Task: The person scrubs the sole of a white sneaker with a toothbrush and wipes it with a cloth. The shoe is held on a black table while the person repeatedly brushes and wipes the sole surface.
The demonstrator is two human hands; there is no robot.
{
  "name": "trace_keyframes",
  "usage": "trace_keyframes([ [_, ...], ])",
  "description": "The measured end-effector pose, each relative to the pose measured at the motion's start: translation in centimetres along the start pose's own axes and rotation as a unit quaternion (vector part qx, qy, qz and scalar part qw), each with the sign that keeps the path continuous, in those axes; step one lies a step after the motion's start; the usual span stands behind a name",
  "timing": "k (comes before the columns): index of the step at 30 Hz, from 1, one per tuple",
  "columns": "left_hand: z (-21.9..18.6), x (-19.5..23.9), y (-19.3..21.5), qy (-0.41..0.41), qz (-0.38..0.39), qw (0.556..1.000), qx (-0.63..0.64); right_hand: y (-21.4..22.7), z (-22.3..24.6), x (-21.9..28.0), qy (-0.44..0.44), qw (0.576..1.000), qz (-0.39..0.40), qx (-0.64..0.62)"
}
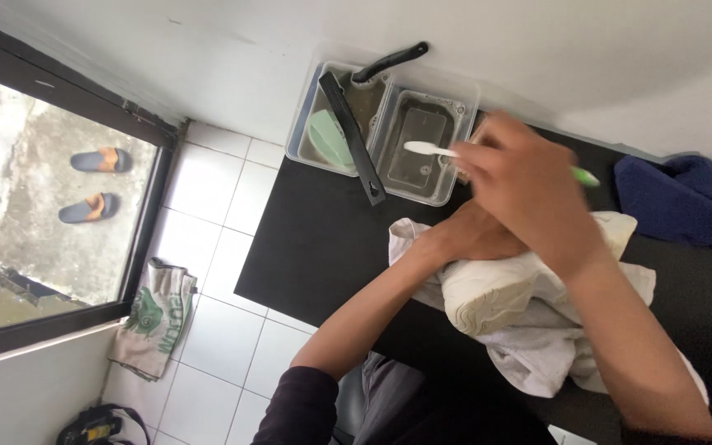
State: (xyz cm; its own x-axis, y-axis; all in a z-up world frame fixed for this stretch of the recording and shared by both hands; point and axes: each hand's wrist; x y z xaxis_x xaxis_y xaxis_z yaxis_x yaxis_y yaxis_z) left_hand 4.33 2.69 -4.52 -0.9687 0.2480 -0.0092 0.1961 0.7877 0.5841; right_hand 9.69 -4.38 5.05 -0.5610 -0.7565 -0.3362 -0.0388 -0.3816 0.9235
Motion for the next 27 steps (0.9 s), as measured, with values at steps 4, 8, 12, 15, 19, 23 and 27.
trace_keyframes([
  [4, 1.2, 0.0, -0.6, 0.007, -0.018, 1.000, 0.002, -6.1, 2.0, -3.9, 0.100, 0.982, 0.011, 0.157],
  [8, 2.4, -0.3, -1.1, 0.010, -0.032, 0.999, 0.003, -7.3, 1.6, -3.8, 0.116, 0.981, 0.082, 0.133],
  [12, 3.7, -0.7, -2.0, 0.018, -0.041, 0.999, 0.004, -2.7, 2.2, -2.5, 0.063, 0.982, 0.060, 0.167],
  [15, 4.7, -1.0, -2.5, 0.017, -0.044, 0.999, 0.002, -1.8, 0.5, -0.4, 0.094, 0.980, -0.063, 0.162],
  [19, 5.8, -1.4, -3.0, 0.017, -0.050, 0.999, 0.001, -3.0, -1.7, 2.9, 0.085, 0.984, -0.044, 0.153],
  [23, 7.1, -1.8, -4.1, 0.011, -0.029, 1.000, 0.003, 0.7, -2.0, 3.6, 0.033, 0.989, -0.017, 0.140],
  [27, 1.3, 0.0, -1.9, 0.009, -0.003, 0.999, 0.045, 4.6, -4.7, 8.3, -0.030, 0.993, -0.112, -0.036],
])
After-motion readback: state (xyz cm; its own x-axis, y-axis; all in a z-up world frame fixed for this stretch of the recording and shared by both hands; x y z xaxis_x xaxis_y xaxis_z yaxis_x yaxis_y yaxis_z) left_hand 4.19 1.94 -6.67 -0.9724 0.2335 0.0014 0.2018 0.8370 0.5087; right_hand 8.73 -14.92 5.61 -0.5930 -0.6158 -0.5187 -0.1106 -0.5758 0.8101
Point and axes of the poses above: each hand's wrist, its own x-axis away from the middle knuckle, its own y-axis out of the back of the hand, z = x × y, and after that the axes turned 10 degrees about -y, right-handed
